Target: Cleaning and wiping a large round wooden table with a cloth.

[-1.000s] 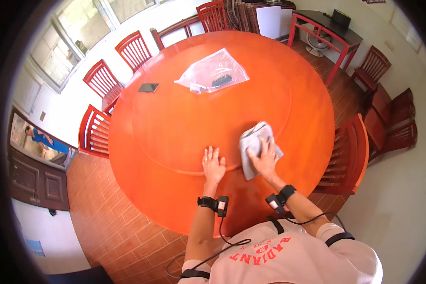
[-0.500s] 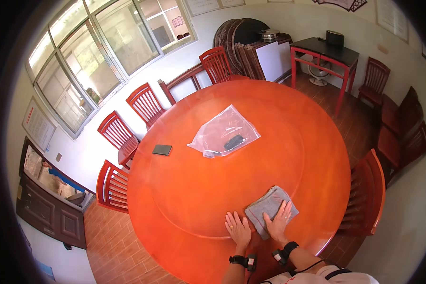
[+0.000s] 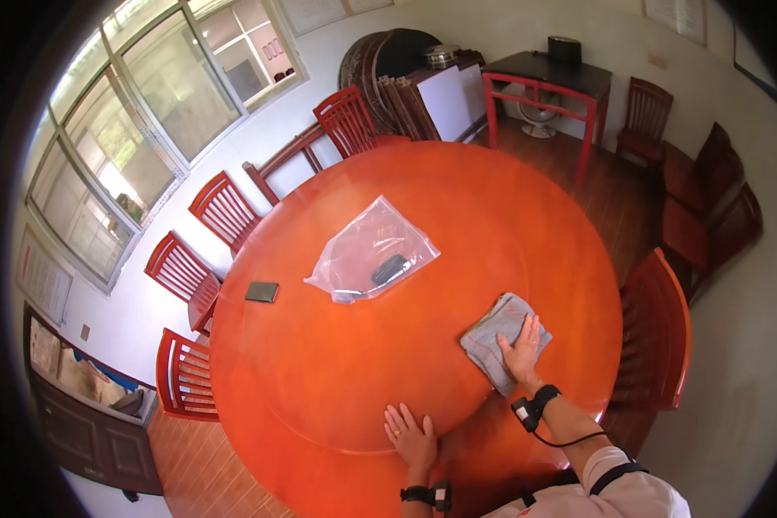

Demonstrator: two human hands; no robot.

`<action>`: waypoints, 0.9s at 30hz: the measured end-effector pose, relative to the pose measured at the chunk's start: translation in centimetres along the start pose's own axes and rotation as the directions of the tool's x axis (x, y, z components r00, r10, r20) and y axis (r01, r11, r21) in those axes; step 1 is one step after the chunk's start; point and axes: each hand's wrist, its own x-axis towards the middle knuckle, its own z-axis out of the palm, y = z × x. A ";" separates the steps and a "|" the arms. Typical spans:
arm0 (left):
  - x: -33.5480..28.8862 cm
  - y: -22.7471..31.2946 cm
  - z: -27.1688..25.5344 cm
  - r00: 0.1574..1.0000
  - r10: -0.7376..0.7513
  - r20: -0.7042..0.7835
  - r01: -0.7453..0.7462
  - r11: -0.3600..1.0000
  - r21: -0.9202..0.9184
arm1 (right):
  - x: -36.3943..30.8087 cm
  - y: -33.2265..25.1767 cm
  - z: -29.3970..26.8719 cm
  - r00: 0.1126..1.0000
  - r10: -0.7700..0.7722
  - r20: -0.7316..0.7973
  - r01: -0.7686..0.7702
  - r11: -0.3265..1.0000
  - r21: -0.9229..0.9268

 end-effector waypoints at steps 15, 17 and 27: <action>-2.2 -5.6 -4.8 1.000 -0.001 0.010 0.001 0.998 -0.055 | -10.4 -3.4 -0.9 0.979 0.146 -0.139 -0.167 0.975 -0.148; -2.7 -4.9 -4.4 0.999 0.035 0.005 -0.035 0.995 -0.098 | -13.8 -4.9 -0.7 0.978 0.177 -0.112 -0.193 0.969 -0.152; -2.5 -2.4 0.1 0.999 0.047 0.009 -0.044 0.976 -0.213 | -19.7 -7.7 2.3 0.949 0.285 -0.137 -0.311 0.921 -0.236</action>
